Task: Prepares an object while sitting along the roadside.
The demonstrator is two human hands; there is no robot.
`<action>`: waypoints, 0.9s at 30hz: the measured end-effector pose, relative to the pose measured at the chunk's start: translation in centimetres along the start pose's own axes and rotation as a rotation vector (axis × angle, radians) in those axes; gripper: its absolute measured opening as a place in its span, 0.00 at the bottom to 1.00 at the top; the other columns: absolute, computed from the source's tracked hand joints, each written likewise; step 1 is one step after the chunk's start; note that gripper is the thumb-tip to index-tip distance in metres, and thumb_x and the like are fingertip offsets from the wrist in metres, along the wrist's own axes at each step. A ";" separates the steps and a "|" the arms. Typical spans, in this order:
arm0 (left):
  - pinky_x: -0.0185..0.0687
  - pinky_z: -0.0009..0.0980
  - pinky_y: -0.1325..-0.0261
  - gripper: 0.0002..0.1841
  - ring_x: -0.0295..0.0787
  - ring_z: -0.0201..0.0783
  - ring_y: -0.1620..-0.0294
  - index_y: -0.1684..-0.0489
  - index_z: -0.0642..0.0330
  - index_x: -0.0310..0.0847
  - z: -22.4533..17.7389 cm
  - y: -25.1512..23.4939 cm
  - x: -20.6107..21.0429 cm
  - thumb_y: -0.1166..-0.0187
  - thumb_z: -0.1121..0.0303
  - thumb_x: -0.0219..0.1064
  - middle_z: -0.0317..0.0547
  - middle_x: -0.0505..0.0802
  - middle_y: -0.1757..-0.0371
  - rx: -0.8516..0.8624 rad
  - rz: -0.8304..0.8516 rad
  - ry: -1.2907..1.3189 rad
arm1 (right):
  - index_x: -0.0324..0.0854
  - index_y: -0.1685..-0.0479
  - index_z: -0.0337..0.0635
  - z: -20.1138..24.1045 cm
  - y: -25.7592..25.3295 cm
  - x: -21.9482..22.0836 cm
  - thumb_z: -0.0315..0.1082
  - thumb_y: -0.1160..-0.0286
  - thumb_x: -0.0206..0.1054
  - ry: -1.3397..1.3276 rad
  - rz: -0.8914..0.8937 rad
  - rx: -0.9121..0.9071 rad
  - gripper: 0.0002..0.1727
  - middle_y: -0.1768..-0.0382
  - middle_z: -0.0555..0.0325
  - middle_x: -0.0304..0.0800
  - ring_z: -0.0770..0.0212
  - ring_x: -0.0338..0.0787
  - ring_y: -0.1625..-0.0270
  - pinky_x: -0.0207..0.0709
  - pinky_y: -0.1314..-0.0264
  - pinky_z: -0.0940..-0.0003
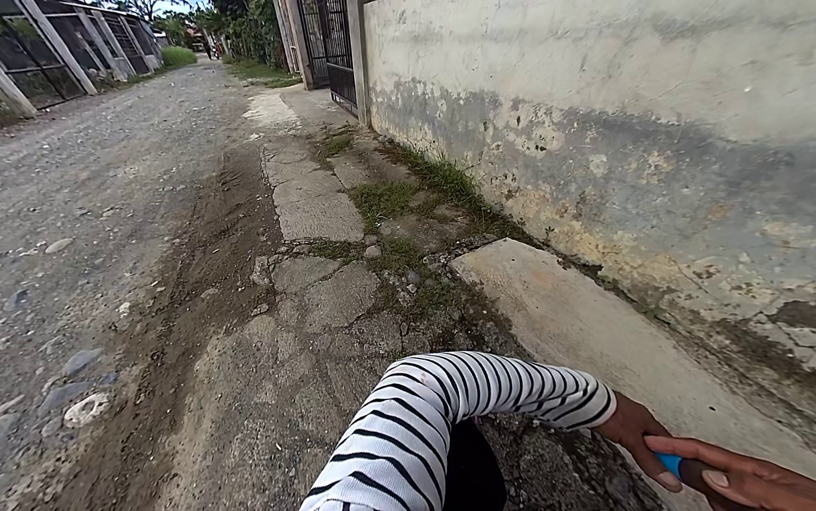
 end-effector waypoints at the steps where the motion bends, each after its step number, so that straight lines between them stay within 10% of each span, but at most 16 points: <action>1: 0.77 0.39 0.49 0.19 0.89 0.35 0.63 0.64 0.68 0.94 -0.2 0.1 -0.1 0.34 0.57 0.84 0.48 0.95 0.67 0.007 0.003 -0.015 | 0.65 0.17 0.52 0.0 0.0 0.0 0.38 0.15 0.47 0.003 -0.001 0.004 0.26 0.69 0.70 0.82 0.74 0.77 0.82 0.71 0.85 0.81; 27: 0.77 0.40 0.49 0.17 0.88 0.37 0.61 0.58 0.68 0.93 -0.3 0.3 -0.2 0.30 0.60 0.82 0.50 0.95 0.64 -0.076 0.049 -0.094 | 0.80 0.36 0.50 0.6 0.1 0.4 0.35 0.15 0.43 0.009 0.003 -0.019 0.21 0.69 0.68 0.86 0.76 0.77 0.84 0.70 0.85 0.83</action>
Point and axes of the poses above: each hand's wrist, its own y-axis away from the middle knuckle, its own x-axis out of the palm, z = x × y, the point moved 9 cm from there along -y, towards the middle knuckle
